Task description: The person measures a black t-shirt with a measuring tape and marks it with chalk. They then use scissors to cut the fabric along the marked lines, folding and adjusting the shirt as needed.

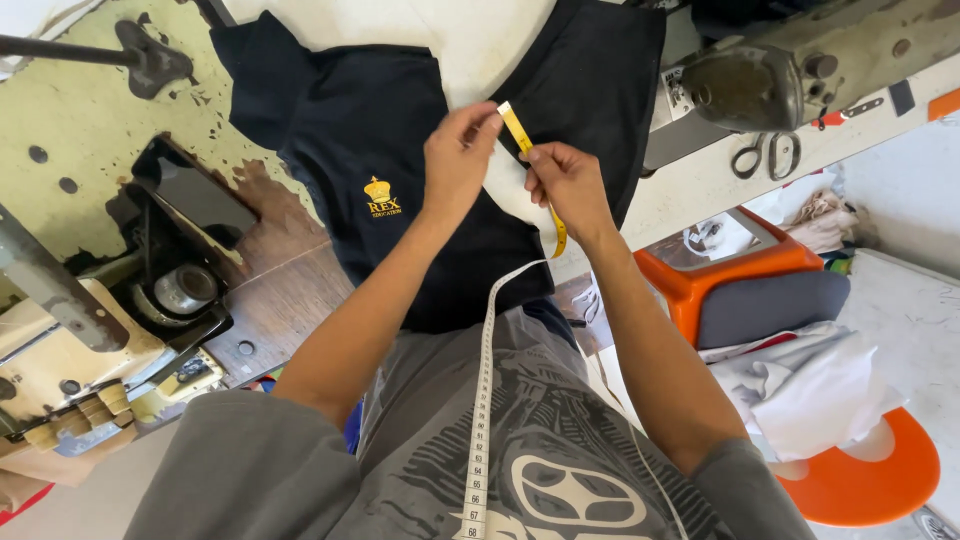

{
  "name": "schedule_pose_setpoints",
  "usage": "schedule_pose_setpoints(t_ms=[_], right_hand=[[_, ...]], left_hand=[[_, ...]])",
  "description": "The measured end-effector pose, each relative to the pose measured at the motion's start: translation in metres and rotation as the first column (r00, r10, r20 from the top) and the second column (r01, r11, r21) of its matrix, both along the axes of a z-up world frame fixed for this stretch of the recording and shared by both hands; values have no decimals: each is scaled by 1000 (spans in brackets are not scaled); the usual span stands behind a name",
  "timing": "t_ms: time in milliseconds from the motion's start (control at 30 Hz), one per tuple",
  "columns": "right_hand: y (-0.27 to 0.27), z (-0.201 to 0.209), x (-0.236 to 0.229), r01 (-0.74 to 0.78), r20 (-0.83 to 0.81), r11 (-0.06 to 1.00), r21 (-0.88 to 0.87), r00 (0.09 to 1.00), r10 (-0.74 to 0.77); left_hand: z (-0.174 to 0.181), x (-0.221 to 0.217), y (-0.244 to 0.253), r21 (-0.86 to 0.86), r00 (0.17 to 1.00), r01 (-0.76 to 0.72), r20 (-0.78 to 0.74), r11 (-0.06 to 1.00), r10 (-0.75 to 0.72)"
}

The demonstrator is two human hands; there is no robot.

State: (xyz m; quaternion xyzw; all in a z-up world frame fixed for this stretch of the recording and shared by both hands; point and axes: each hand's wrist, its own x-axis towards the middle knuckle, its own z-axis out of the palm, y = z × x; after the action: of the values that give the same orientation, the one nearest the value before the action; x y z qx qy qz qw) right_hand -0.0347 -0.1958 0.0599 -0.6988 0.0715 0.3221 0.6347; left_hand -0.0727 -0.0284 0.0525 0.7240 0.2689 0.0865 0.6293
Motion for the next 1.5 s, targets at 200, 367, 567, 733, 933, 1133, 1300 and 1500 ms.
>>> schedule_pose_setpoints(t_ms=[200, 367, 567, 733, 933, 1133, 1300, 1500], right_hand=[[15, 31, 14, -109, -145, 986, -124, 985, 91], [20, 28, 17, -123, -127, 986, -113, 986, 109], [25, 32, 19, -129, -149, 984, -126, 983, 110], [3, 40, 11, -154, -126, 953, -261, 984, 125], [-37, 45, -8, -164, -208, 918, -360, 974, 93], [-32, 58, -7, -221, -248, 850, -478, 962, 111], [-27, 67, -6, -182, -260, 837, -516, 964, 50], [-44, 28, -21, -80, -59, 896, -437, 996, 61]], left_hand=[[-4, 6, 23, 245, 985, 168, -20, 955, -169], [-7, 13, 22, 289, 979, 201, -40, 936, -198], [-10, 18, 17, 371, 990, 142, -72, 918, -124], [-13, 18, 8, 482, 992, 123, -67, 868, -103], [-17, 17, 6, 535, 997, 70, -5, 842, -80], [-15, 16, 5, 577, 991, 67, 57, 814, -122], [-15, 14, 5, 592, 982, 78, 91, 802, -163], [-6, -39, -56, 511, 837, 263, 301, 818, -457]])
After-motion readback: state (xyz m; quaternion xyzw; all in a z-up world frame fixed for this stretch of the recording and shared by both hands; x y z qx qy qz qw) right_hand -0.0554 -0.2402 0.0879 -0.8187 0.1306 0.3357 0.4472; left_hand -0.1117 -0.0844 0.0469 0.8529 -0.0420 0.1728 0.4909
